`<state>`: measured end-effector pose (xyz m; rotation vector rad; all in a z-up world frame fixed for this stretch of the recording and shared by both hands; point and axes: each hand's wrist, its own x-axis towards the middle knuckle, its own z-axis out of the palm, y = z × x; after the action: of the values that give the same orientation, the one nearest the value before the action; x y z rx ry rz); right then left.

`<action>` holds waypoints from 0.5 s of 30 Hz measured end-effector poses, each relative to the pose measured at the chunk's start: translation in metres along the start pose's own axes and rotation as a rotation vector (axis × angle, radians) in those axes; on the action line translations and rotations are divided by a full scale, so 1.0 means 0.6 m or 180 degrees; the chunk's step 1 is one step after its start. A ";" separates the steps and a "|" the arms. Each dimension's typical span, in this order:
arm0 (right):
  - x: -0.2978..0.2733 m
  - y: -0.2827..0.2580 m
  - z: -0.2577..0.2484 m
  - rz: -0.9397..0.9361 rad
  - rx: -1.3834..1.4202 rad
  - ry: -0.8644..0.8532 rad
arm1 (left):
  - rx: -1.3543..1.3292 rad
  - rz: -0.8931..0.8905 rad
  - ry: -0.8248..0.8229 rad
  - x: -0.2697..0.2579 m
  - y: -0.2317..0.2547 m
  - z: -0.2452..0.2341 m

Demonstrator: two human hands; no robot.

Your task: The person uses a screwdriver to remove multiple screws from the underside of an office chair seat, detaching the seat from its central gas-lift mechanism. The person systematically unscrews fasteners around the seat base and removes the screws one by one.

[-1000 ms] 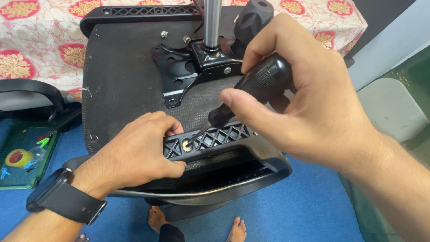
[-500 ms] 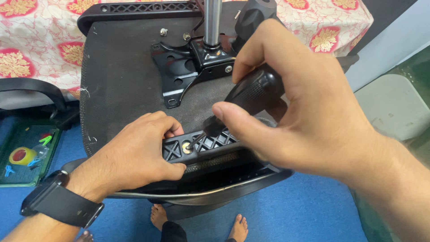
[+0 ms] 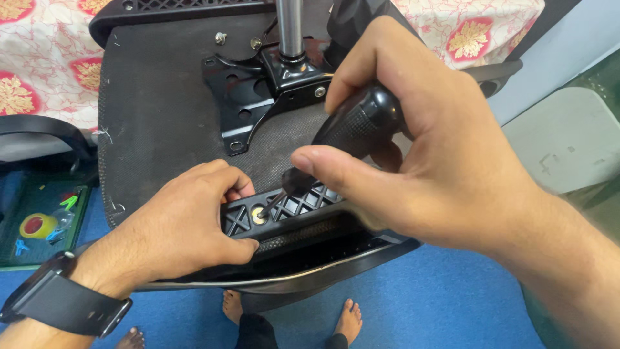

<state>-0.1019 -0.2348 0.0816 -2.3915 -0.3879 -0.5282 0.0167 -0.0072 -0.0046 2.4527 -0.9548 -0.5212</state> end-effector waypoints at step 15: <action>-0.018 0.019 -0.014 0.0396 0.0381 0.0580 | 0.0132 -0.0096 -0.0112 0.004 0.012 -0.006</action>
<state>-0.1092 -0.2506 0.0763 -2.2143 -0.1837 -0.6414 0.0164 -0.0126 0.0018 2.5060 -0.9532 -0.5620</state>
